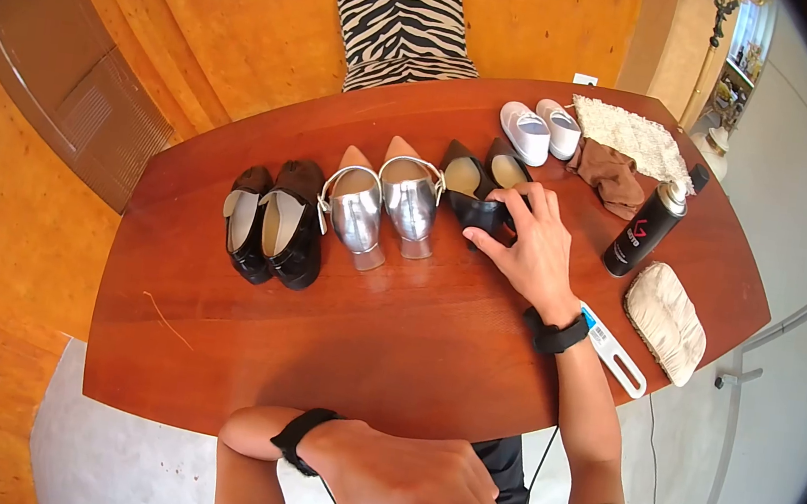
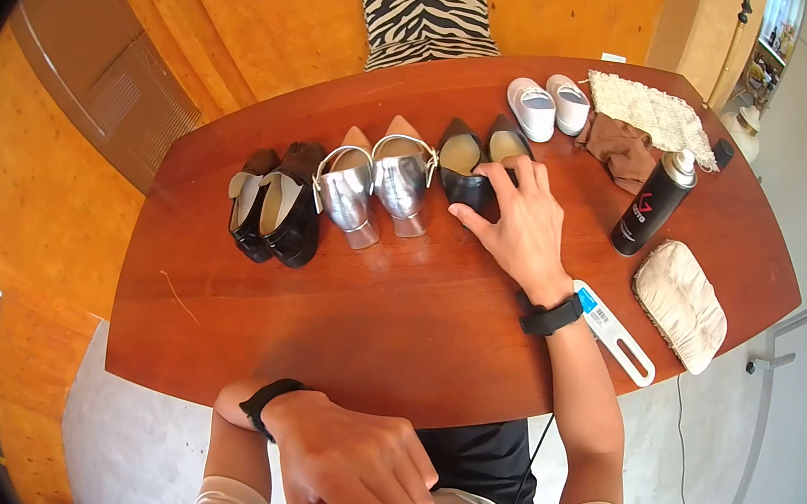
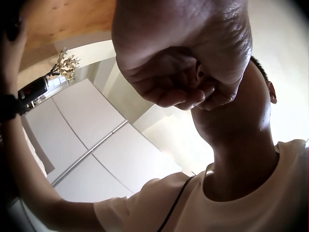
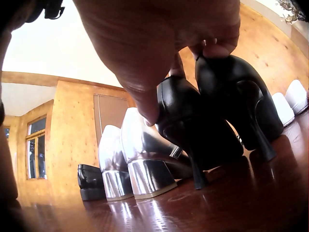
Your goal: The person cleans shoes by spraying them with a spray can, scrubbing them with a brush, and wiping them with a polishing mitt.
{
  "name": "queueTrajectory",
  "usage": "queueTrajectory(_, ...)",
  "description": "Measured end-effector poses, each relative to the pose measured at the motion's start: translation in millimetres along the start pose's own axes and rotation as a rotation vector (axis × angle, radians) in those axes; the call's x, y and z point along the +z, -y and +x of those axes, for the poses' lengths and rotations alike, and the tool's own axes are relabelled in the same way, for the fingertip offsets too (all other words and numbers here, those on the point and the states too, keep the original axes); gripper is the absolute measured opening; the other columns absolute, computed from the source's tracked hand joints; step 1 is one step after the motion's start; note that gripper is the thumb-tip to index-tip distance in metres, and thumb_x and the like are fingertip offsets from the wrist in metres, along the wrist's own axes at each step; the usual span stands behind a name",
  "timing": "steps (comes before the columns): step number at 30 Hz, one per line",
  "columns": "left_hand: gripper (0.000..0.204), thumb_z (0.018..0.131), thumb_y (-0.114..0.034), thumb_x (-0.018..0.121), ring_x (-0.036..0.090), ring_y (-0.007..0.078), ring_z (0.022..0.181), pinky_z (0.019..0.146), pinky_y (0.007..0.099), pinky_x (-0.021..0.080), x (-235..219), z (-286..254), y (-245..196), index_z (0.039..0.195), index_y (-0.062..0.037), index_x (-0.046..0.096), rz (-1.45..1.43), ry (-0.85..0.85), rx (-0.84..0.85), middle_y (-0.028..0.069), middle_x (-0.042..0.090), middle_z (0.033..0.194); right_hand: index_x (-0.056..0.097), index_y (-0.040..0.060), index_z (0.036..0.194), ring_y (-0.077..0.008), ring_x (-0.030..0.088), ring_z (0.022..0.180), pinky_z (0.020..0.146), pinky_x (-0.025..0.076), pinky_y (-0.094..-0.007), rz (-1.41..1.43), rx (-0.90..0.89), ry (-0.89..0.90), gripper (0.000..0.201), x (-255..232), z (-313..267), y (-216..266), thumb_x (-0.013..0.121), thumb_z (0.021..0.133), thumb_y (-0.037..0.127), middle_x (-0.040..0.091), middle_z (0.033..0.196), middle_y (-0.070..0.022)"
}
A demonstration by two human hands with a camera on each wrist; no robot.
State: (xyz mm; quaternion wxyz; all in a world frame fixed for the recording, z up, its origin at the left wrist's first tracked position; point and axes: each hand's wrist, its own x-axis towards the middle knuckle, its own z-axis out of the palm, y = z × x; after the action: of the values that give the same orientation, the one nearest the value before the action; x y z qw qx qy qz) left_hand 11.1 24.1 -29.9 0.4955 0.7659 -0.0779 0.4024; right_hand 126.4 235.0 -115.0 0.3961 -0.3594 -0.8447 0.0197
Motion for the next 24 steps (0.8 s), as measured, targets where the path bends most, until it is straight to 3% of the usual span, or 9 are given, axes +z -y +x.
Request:
queueTrajectory(5,0.042,0.099,-0.044,0.066,0.059,0.0218,0.062,0.051,0.0345,0.040,-4,5,-8,0.090,-0.0032,0.069,0.205,0.142,0.053,0.0062,0.061,0.076,0.064,0.0122,0.123,-0.0320,0.056,0.116,0.087,0.055,-0.0441,0.060,0.005,-0.011,0.052,-2,-2,0,0.085,0.080,0.033,0.058,0.125,-0.0090)
queueTrajectory(6,0.044,0.100,-0.045,0.064,0.060,0.0226,0.063,0.051,0.0348,0.041,-5,5,-10,0.091,-0.0021,0.069,0.223,0.183,0.045,0.0078,0.061,0.079,0.059,0.0115,0.131,-0.0345,0.052,0.127,0.095,0.053,-0.0456,0.086,0.049,0.074,0.060,-6,-2,1,0.085,0.080,0.029,0.053,0.138,-0.0119)
queueTrajectory(10,0.045,0.099,-0.044,0.066,0.060,0.0241,0.063,0.052,0.0350,0.042,5,-1,-6,0.092,-0.0004,0.069,0.203,0.086,0.127,0.0092,0.062,0.080,0.052,0.0091,0.139,-0.0396,0.045,0.135,0.103,0.049,-0.0475,0.180,0.077,0.063,0.067,-28,-7,12,0.084,0.081,0.019,0.042,0.149,-0.0163)
queueTrajectory(13,0.044,0.098,-0.043,0.068,0.061,0.0252,0.064,0.052,0.0348,0.042,5,-1,-11,0.093,0.0007,0.069,0.213,0.028,0.171,0.0103,0.063,0.081,0.052,0.0090,0.137,-0.0408,0.045,0.134,0.106,0.047,-0.0473,0.092,0.035,0.042,0.065,-52,-25,15,0.084,0.081,0.017,0.043,0.148,-0.0175)
queueTrajectory(15,0.041,0.096,-0.039,0.071,0.062,0.0250,0.065,0.052,0.0346,0.043,-4,5,-24,0.094,0.0016,0.069,0.248,0.178,0.081,0.0105,0.065,0.083,0.053,0.0089,0.136,-0.0422,0.045,0.134,0.109,0.044,-0.0479,0.111,0.057,0.086,0.063,-70,-44,17,0.084,0.081,0.017,0.044,0.147,-0.0191)
queueTrajectory(21,0.029,0.091,-0.027,0.074,0.061,0.0248,0.062,0.051,0.0347,0.042,10,2,-29,0.092,0.0017,0.070,0.232,0.074,0.155,0.0106,0.064,0.079,0.058,0.0078,0.131,-0.0434,0.047,0.131,0.109,0.043,-0.0487,-0.044,0.127,0.244,0.058,-113,-109,3,0.084,0.080,0.017,0.049,0.143,-0.0208)
queueTrajectory(24,0.025,0.088,-0.023,0.076,0.060,0.0253,0.061,0.050,0.0352,0.041,6,11,-40,0.089,0.0015,0.070,0.255,0.125,0.150,0.0102,0.063,0.076,0.061,0.0071,0.130,-0.0433,0.048,0.131,0.108,0.043,-0.0485,-0.111,0.184,0.283,0.052,-126,-134,-11,0.081,0.083,0.015,0.049,0.143,-0.0207)
